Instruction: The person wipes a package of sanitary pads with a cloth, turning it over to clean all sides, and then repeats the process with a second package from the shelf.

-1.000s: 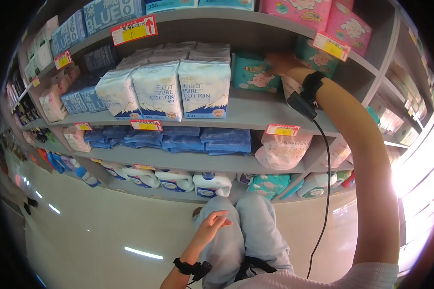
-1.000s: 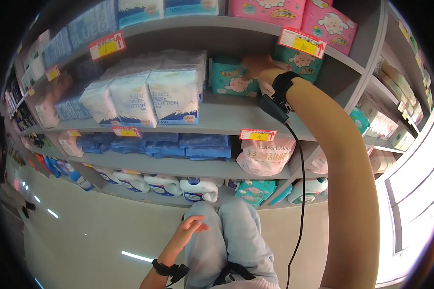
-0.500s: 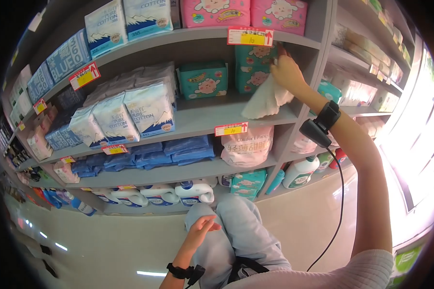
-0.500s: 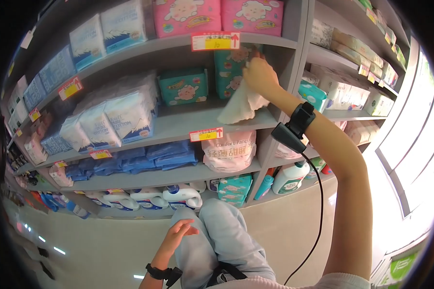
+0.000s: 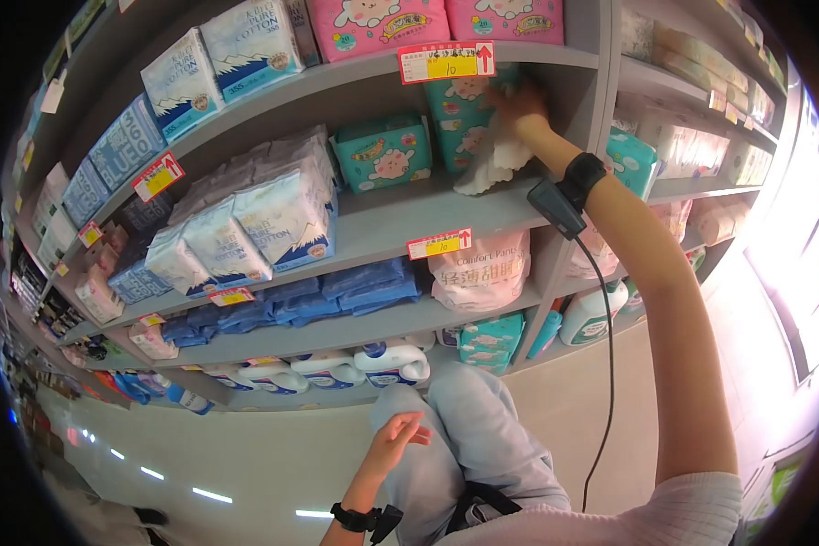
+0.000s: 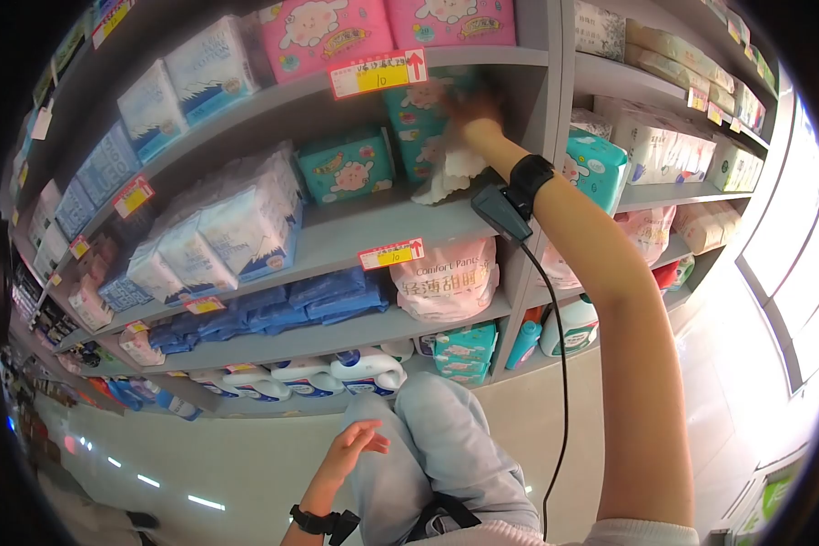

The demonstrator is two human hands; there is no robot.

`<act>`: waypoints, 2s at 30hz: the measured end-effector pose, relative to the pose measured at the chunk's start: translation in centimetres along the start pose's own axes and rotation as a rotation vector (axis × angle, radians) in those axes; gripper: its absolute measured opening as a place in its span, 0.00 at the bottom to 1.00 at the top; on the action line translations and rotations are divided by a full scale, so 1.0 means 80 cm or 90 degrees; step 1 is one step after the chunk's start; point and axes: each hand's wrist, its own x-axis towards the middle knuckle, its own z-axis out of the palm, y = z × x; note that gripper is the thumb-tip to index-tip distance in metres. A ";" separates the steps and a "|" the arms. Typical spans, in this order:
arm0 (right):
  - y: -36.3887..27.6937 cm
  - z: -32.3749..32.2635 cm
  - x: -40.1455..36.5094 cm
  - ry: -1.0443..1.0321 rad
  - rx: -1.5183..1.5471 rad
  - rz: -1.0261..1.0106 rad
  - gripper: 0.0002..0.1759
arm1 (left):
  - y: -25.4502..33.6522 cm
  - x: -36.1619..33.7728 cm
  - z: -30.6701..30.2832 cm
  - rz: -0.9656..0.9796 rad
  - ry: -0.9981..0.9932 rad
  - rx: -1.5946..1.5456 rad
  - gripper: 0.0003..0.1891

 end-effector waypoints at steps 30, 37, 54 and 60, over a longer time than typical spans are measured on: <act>-0.054 -0.099 -0.063 -0.227 0.136 0.091 0.49 | -0.023 -0.005 -0.009 0.032 0.001 -0.041 0.18; -0.060 -0.223 -0.171 -0.222 0.293 0.086 0.39 | 0.024 -0.010 0.005 0.092 -0.015 0.034 0.20; -0.014 -0.193 -0.410 -0.866 0.206 0.077 0.58 | 0.015 0.022 -0.006 0.246 0.065 -0.037 0.60; -0.022 -0.167 -0.365 -0.764 0.149 0.226 0.36 | -0.031 0.042 -0.012 0.214 0.209 -0.075 0.55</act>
